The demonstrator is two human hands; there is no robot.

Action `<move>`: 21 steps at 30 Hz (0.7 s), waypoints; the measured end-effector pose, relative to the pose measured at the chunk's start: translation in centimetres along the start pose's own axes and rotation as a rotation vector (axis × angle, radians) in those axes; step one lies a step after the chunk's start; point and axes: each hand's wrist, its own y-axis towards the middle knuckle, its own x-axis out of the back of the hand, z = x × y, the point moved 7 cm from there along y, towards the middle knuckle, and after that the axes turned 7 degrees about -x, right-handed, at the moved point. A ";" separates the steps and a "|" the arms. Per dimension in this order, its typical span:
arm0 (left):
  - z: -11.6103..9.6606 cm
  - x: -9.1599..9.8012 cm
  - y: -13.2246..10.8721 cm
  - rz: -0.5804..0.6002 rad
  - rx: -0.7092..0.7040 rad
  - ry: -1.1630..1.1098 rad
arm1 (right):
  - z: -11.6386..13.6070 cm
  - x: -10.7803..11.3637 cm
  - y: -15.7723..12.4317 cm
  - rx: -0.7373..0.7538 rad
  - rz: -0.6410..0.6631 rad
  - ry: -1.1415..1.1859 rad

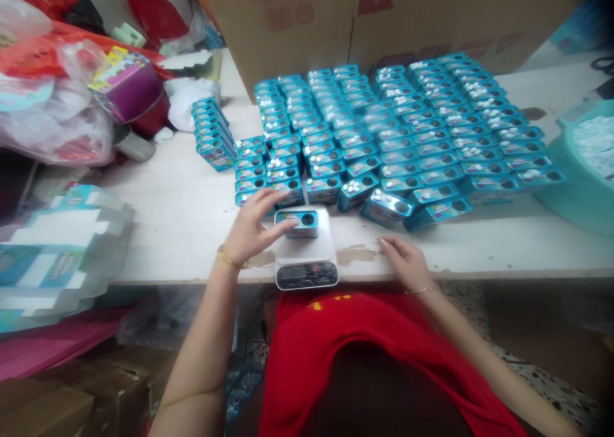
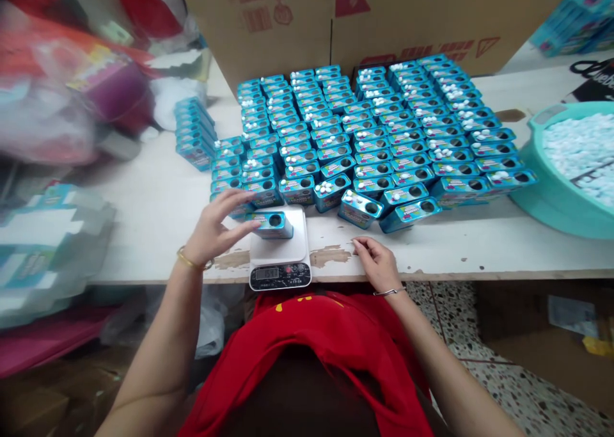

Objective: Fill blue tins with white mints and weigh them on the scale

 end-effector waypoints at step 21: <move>25.1 13.0 0.0 -0.005 0.483 0.505 | -1.4 -0.7 0.7 0.014 -0.034 -0.095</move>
